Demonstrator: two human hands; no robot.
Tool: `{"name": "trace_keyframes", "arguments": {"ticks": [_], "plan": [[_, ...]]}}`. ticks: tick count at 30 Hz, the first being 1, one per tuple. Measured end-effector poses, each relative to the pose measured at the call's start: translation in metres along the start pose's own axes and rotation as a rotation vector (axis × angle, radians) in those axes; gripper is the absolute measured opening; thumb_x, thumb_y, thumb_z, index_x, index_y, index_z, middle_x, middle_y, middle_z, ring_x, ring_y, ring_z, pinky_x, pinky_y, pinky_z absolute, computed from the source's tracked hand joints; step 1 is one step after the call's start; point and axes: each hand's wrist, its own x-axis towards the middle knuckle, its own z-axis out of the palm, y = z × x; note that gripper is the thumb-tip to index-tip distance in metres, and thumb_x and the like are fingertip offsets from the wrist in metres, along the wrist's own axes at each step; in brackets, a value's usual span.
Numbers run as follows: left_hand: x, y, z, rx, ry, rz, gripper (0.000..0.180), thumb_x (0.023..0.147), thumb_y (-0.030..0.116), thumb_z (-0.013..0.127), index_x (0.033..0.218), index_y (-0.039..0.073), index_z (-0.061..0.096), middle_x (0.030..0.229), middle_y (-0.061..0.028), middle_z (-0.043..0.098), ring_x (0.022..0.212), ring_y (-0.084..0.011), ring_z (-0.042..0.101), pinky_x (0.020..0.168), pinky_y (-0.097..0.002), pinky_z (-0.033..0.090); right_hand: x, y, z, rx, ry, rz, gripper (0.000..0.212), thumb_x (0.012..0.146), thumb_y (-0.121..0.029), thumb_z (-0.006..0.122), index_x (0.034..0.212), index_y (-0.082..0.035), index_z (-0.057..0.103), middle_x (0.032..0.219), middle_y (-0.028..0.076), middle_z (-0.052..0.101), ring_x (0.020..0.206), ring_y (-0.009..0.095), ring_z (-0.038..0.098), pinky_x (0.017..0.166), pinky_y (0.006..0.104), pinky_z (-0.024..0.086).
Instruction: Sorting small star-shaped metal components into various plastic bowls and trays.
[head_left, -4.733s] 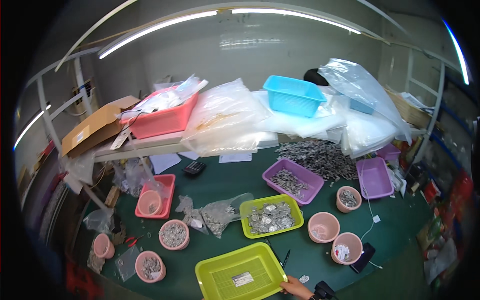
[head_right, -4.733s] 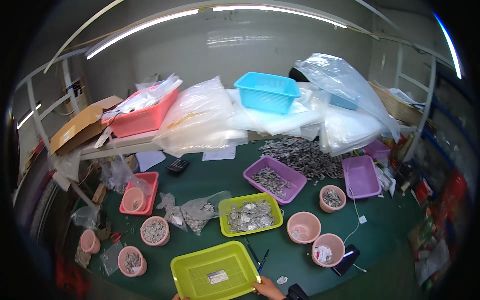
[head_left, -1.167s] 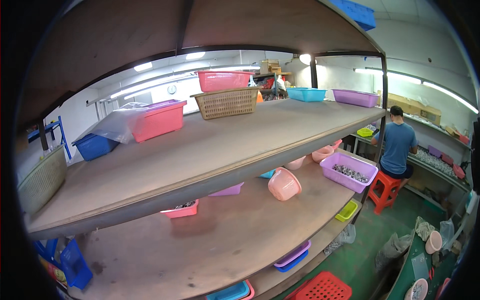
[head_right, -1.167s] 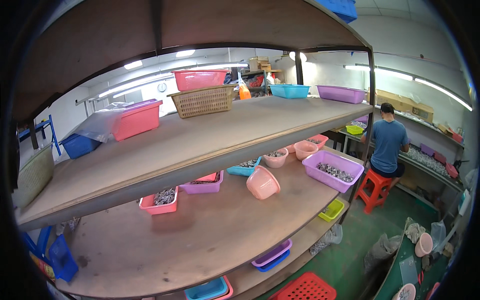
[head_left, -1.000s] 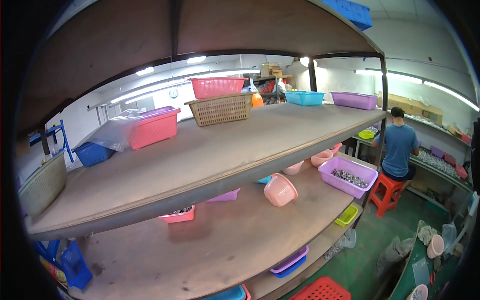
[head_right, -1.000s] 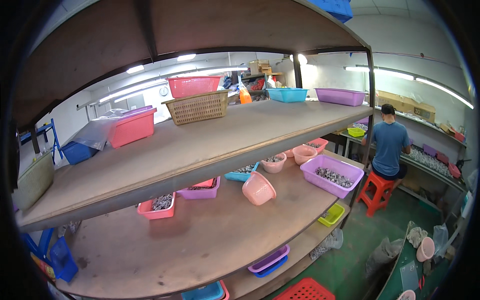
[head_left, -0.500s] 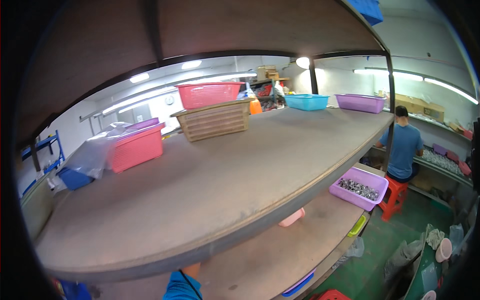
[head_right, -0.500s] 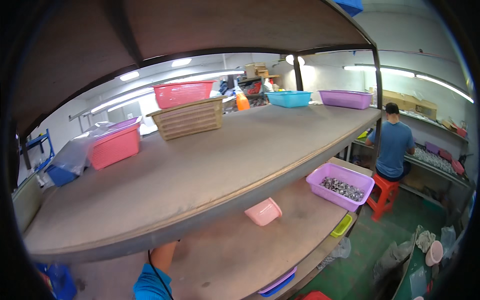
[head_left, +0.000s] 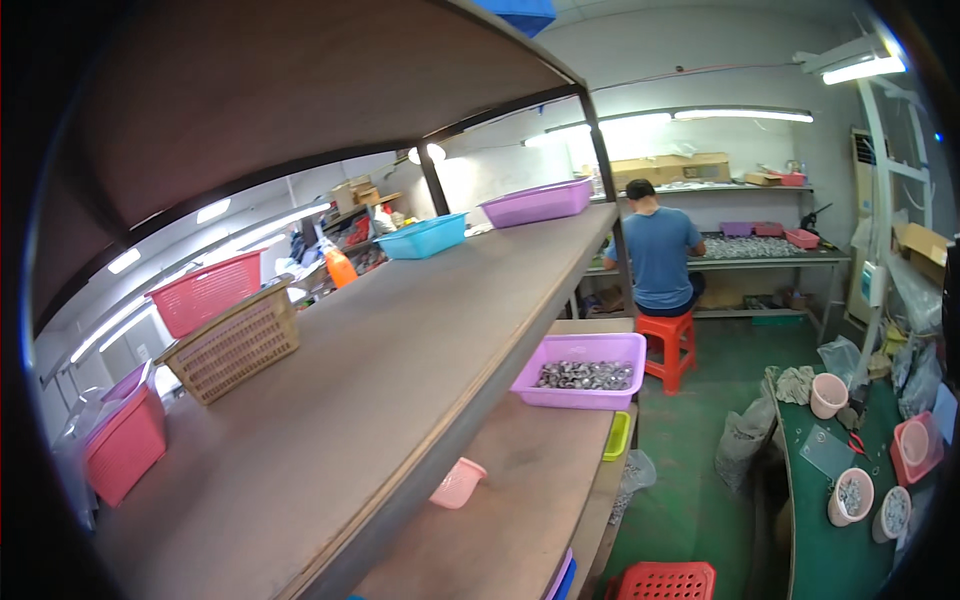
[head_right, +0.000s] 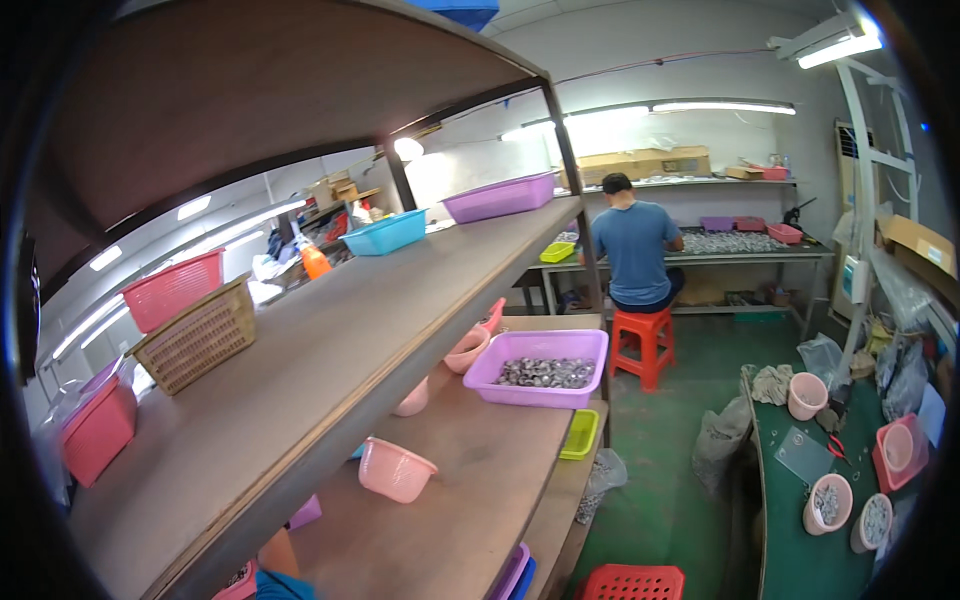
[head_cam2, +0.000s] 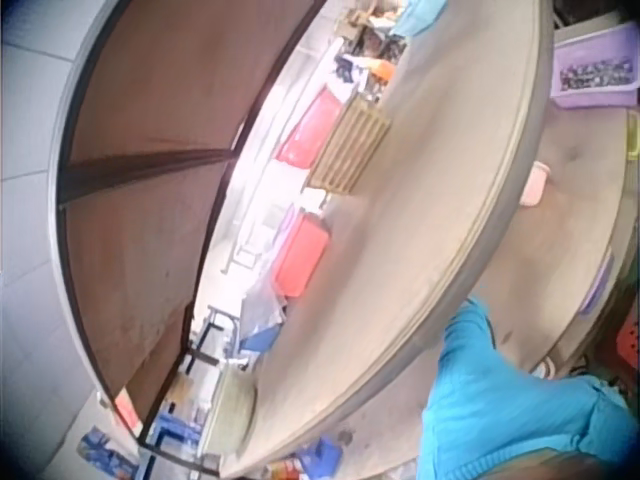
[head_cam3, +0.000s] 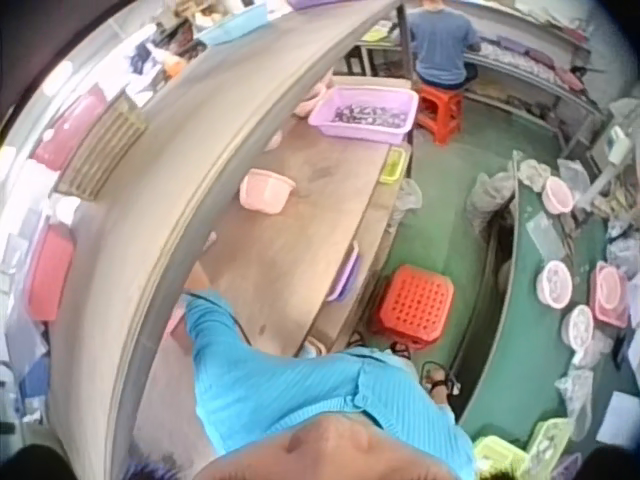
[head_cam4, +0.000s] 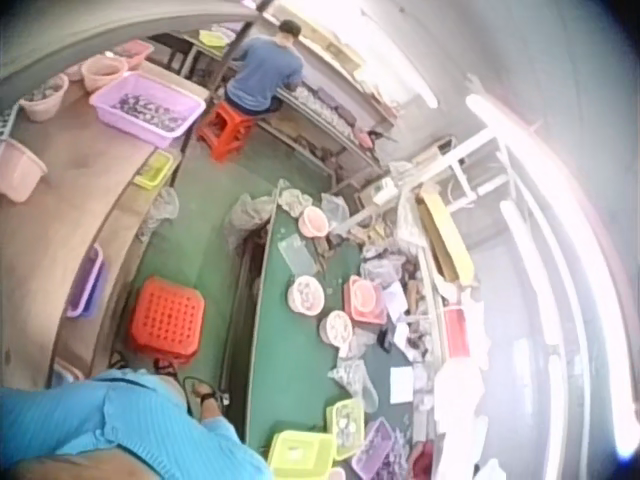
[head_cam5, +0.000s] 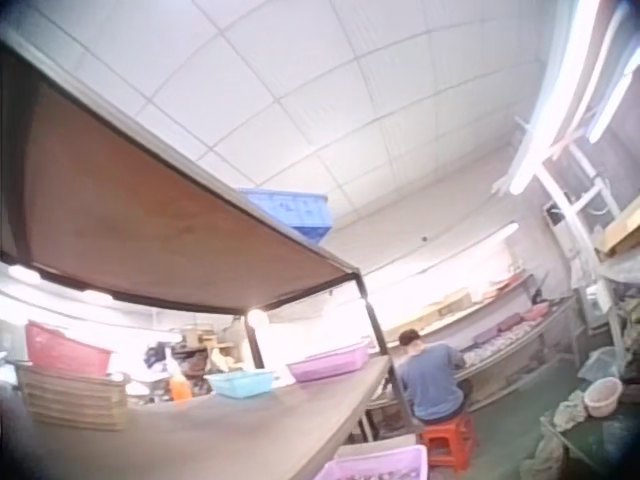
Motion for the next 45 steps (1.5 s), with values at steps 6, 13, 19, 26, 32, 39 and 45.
{"name": "trace_keyframes", "arguments": {"ticks": [6,13,19,26,32,39,45], "plan": [[-0.074,0.027,0.033,-0.004,-0.160,0.071,0.029,0.072,0.006,0.051,0.100,0.001,0.045,0.090,-0.0078,0.053,0.085,-0.0177,0.052,0.071,-0.0295,0.043,0.001,0.005,-0.001,0.013,0.004,0.001,0.016,0.073,-0.019,0.053,0.082,-0.005,0.053,0.068,0.005,0.050,0.060,0.017,0.047,0.051,0.0282,0.040],[-0.234,0.055,0.018,0.073,-0.281,0.122,0.034,0.071,0.007,0.053,0.103,0.000,0.043,0.092,-0.0085,0.053,0.086,-0.0184,0.052,0.071,-0.0302,0.043,0.017,-0.015,-0.011,-0.057,-0.038,-0.033,0.015,0.074,-0.019,0.051,0.079,-0.005,0.053,0.066,0.005,0.048,0.059,0.016,0.045,0.049,0.0280,0.039],[-0.343,0.002,-0.028,0.259,-0.174,0.055,0.035,0.067,0.001,0.047,0.101,-0.002,0.044,0.093,-0.0094,0.053,0.085,-0.0184,0.052,0.071,-0.0291,0.043,0.036,-0.046,-0.027,-0.114,-0.085,-0.100,0.014,0.074,-0.019,0.050,0.077,-0.006,0.052,0.063,0.004,0.046,0.058,0.016,0.044,0.048,0.0278,0.038],[-0.454,-0.044,-0.030,0.410,-0.053,-0.268,0.036,0.062,-0.006,0.042,0.098,-0.006,0.045,0.094,-0.0106,0.053,0.084,-0.0192,0.052,0.072,-0.0286,0.042,-0.015,-0.137,-0.015,-0.851,-0.330,-1.344,0.014,0.075,-0.019,0.047,0.075,-0.006,0.052,0.062,0.002,0.046,0.056,0.016,0.042,0.046,0.0274,0.036],[-0.486,-0.071,-0.020,0.574,-0.212,-0.281,0.038,0.063,-0.005,0.043,0.102,-0.004,0.044,0.095,-0.0092,0.052,0.086,-0.0164,0.051,0.074,-0.0272,0.041,-0.301,-0.240,0.052,0.108,-0.970,-0.680,0.035,0.082,-0.020,0.043,0.112,-0.003,0.036,0.096,0.009,0.051,0.081,0.017,0.052,0.068,0.0280,0.043],[-0.444,-0.053,-0.006,0.564,-0.557,-0.467,0.045,0.065,-0.006,0.041,0.110,-0.004,0.039,0.103,-0.0084,0.049,0.093,-0.0156,0.048,0.080,-0.0262,0.038,-0.389,-0.191,0.110,0.099,-0.981,-0.475,0.059,0.079,-0.023,0.050,0.123,-0.002,0.017,0.118,0.011,0.036,0.104,0.021,0.041,0.088,0.0352,0.034],[-0.394,-0.047,-0.006,0.520,-0.962,-0.225,0.032,0.081,0.023,0.046,0.105,0.003,0.048,0.086,-0.0073,0.058,0.081,-0.0166,0.054,0.072,-0.0290,0.042,-0.434,-0.179,0.153,0.215,-0.628,-0.473,0.047,0.075,-0.008,0.051,0.116,-0.001,0.030,0.104,0.012,0.047,0.086,0.020,0.052,0.072,0.0306,0.045]]}}
